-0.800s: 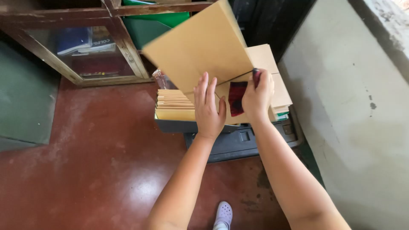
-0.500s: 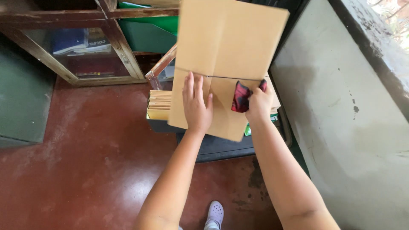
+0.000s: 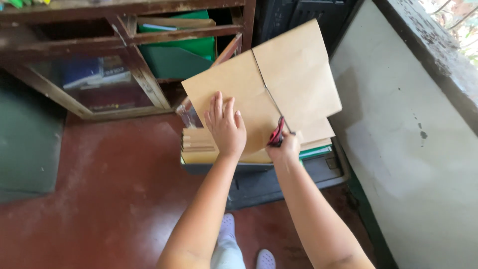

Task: Wiping dust off manila folders using a cloth and stacking them.

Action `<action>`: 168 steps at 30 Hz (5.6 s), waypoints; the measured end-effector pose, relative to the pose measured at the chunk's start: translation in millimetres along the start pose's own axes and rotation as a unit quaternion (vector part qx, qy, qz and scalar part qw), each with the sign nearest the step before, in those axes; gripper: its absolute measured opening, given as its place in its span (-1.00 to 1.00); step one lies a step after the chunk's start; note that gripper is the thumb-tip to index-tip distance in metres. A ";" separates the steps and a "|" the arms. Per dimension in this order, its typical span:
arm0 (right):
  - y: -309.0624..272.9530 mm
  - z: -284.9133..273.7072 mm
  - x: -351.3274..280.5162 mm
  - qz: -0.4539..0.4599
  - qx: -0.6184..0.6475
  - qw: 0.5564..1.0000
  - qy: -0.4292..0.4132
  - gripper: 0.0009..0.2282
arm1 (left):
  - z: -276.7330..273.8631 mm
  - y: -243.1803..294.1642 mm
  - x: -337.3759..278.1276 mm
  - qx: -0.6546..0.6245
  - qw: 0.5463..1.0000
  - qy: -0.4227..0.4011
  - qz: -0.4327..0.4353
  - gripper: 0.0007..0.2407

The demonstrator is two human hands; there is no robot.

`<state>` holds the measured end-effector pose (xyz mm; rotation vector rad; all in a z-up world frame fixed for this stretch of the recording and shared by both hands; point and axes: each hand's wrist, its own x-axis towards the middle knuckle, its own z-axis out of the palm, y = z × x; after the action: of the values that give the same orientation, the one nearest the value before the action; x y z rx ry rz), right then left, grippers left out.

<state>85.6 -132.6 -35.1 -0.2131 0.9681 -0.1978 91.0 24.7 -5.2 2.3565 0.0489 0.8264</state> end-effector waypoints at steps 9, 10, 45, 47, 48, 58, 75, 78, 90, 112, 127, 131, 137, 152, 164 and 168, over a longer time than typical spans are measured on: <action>63.1 40.3 2.6 0.011 0.048 0.998 0.034 -0.85 | 39.3 -45.0 96.0 0.065 0.997 -0.018 0.048 -0.52; 66.5 44.4 2.2 0.009 0.051 0.998 0.036 -0.85 | 40.6 -46.5 107.2 0.063 0.997 -0.021 0.049 -0.52; -23.6 102.9 -48.5 -0.702 -0.602 0.167 -0.342 -0.68 | 21.7 17.3 173.9 -0.040 0.944 -0.306 -0.118 -0.83; -50.0 115.4 -50.4 -0.668 -0.624 0.199 -0.351 -0.63 | 17.4 15.4 169.7 -0.061 0.945 -0.298 -0.124 -0.84; -62.7 122.3 -51.2 -0.633 -0.646 0.230 -0.359 -0.58 | 15.1 14.0 168.5 -0.084 0.944 -0.291 -0.129 -0.84; -35.5 129.4 -48.0 -0.716 -0.566 0.180 -0.365 -0.52 | 28.8 15.7 157.5 -0.225 0.930 -0.252 -0.146 -0.90; -28.7 111.2 -66.5 -0.702 -0.580 0.180 -0.372 -0.51 | -16.3 28.1 162.6 -0.211 0.934 -0.265 -0.113 -0.88; -70.4 135.1 -30.7 -0.713 -0.572 0.252 -0.318 -0.62 | -20.0 15.1 158.6 -0.217 0.935 -0.259 -0.103 -0.88; -83.8 164.8 -59.2 -0.579 -0.681 0.216 -0.392 -0.69 | -17.2 16.0 142.8 -0.115 0.976 -0.042 0.178 -0.74; 30.9 94.5 -99.7 -0.663 -0.691 0.034 -0.284 -0.50 | 2.7 -0.4 89.9 -0.543 0.718 -0.040 -0.434 -0.80; 29.4 71.1 -70.1 -0.705 -0.588 0.133 -0.373 -0.51 | -11.8 -13.3 95.8 -0.544 0.712 -0.021 -0.444 -0.82; -22.3 93.4 -59.0 -0.705 -0.640 0.188 -0.240 -0.47 | -45.5 13.5 98.7 -0.531 0.717 -0.018 -0.451 -0.59; 25.7 44.1 -88.8 -0.750 -0.587 0.081 -0.294 -0.50 | -14.7 13.7 108.9 -0.537 0.721 0.025 -0.438 -0.60; -26.4 66.2 -94.1 -0.748 -0.580 0.052 -0.320 -0.59 | -15.6 15.2 127.0 -0.516 0.706 0.040 -0.483 -0.54; -155.9 116.9 0.0 -0.677 -0.598 0.412 -0.119 -0.71 | -60.4 -7.5 142.5 -0.442 0.777 0.032 -0.446 -0.58; -159.0 116.7 30.1 -0.478 -0.664 0.555 -0.151 -0.60 | -28.6 -63.5 153.5 -0.373 0.820 0.049 -0.431 -0.63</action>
<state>187.8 -282.7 47.5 -2.1677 0.3454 -0.3656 208.3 126.8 59.8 1.3069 0.6606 0.3793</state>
